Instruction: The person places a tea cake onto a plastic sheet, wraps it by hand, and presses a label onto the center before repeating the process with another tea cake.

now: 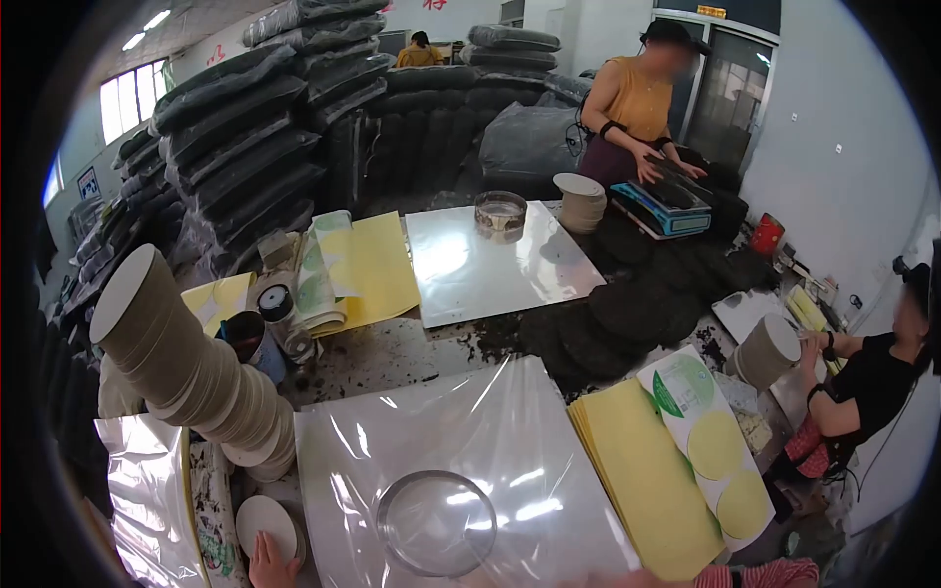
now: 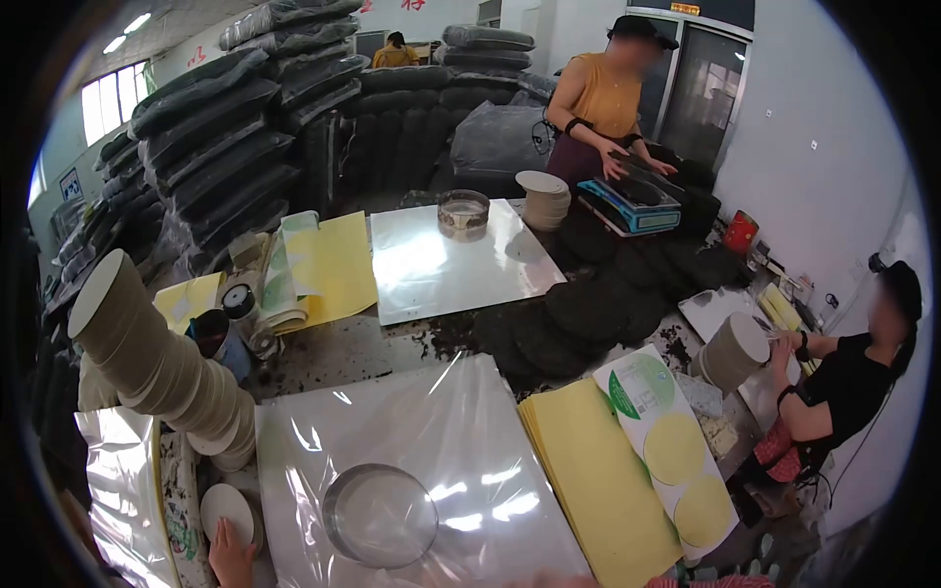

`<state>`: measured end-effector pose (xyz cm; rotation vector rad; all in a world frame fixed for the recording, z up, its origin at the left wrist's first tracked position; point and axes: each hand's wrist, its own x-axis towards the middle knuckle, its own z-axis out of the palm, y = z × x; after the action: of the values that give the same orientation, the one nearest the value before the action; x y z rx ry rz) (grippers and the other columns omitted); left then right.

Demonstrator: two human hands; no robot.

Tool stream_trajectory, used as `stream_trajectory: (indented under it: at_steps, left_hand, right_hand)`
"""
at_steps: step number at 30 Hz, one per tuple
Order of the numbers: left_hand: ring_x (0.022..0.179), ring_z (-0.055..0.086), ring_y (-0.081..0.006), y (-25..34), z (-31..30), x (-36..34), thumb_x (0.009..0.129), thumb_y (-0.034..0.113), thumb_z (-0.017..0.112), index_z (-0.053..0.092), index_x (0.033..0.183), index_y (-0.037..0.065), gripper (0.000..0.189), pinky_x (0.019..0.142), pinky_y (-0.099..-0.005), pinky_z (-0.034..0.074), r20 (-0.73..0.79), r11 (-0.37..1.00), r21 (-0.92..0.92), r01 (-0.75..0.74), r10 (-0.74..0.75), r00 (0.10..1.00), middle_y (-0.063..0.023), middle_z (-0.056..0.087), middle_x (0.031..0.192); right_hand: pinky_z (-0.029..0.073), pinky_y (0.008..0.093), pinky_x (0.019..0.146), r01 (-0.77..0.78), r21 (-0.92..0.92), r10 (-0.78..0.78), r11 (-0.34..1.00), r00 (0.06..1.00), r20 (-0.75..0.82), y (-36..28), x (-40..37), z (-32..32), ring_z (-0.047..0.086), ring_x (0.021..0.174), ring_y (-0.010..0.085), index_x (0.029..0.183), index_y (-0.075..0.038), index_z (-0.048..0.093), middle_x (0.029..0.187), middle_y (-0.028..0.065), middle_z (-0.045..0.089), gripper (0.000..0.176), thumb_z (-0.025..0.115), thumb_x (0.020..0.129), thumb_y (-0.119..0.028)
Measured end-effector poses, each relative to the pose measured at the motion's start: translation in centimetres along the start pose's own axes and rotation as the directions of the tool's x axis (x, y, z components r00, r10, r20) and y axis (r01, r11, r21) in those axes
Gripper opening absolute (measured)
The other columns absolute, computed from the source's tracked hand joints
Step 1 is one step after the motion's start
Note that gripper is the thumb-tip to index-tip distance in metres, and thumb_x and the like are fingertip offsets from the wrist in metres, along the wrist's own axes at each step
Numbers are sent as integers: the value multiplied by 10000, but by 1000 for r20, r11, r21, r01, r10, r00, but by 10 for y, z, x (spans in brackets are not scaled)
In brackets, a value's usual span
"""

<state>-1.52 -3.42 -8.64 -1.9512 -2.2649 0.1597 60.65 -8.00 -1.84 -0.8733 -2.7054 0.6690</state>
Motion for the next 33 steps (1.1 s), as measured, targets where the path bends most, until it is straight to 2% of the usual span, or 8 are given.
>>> stream_trajectory:
  at_steps: [1, 3, 7, 14, 17, 25, 30, 33]
  left_hand:
    - [1279, 517, -317, 3, -5, 0, 910, 467, 609, 428, 1481, 96, 705, 1025, -414, 443, -1, 1000, -8, -5, 5, 1000, -164, 461, 1483]
    - [1166, 605, -265, 5, -22, 5, 891, 509, 619, 437, 1471, 89, 739, 893, -333, 523, 48, 999, 51, -14, 12, 999, -147, 496, 1459]
    - [1298, 508, -305, 28, -91, 24, 900, 473, 618, 407, 1474, 29, 756, 1047, -403, 434, 453, 969, -64, 237, -184, 872, -169, 450, 1493]
    - [973, 648, -399, 43, -100, 16, 827, 87, 535, 481, 1363, -71, 562, 819, -435, 533, -62, 946, -324, -27, 7, 998, -261, 636, 1161]
    - [1132, 617, -397, 141, -162, 10, 855, 19, 493, 594, 1268, -42, 430, 987, -438, 480, -437, 727, -586, -358, 89, 895, -232, 626, 1247]
    - [1471, 252, -390, 215, -137, 25, 930, 471, 577, 326, 1531, 119, 741, 1152, -632, 170, -113, 547, -568, -615, 688, 717, -193, 307, 1568]
    - [1485, 152, -454, 254, -118, 70, 940, 534, 524, 316, 1541, 159, 738, 1097, -738, 130, -59, 661, -255, -706, 718, 694, -236, 193, 1599]
    - [1488, 116, -468, 268, -93, 76, 941, 566, 494, 290, 1551, 170, 755, 1074, -769, 119, 12, 632, -300, -715, 752, 659, -256, 155, 1603]
  right_hand:
    - [565, 369, 727, -274, 16, 263, 962, 938, 225, 22, 28, -60, 701, 827, 265, 1316, -109, 578, 1049, 118, 690, 505, 717, 842, -213]
    - [548, 371, 644, -389, -55, 320, 919, 822, -471, 98, 66, -91, 675, 709, 291, 950, -96, 708, 805, 85, 689, 120, 678, 850, -156]
    - [442, 437, 1038, -606, -233, 295, 761, 643, -707, 298, 113, -144, 499, 1237, 418, 1347, -1, 471, 1336, 245, 520, 633, 596, 727, 11]
    - [380, 482, 1095, -883, -293, 673, 367, 469, -571, 405, 139, -148, 479, 1305, 398, 1432, 1, 418, 1412, 267, 478, 586, 550, 863, -50]
    - [377, 495, 1087, -778, -196, 284, 597, 434, -855, 373, 131, -161, 515, 1237, 412, 1418, 5, 437, 1330, 263, 549, 514, 434, 905, 45]
    - [442, 333, 1006, -298, 201, 317, 933, 419, -851, 179, 155, -132, 603, 1144, 274, 1389, 32, 482, 1259, 180, 627, 381, 450, 1022, -65]
    - [461, 297, 1002, 381, 851, 657, 362, 543, -523, 134, 191, -100, 576, 1155, 143, 1400, 7, 477, 1294, 71, 601, 381, 461, 1024, -51]
    - [488, 323, 994, 353, 913, 706, 203, 593, -387, 123, 188, -93, 588, 1160, 167, 1388, -4, 488, 1316, 76, 586, 375, 468, 1016, -46]
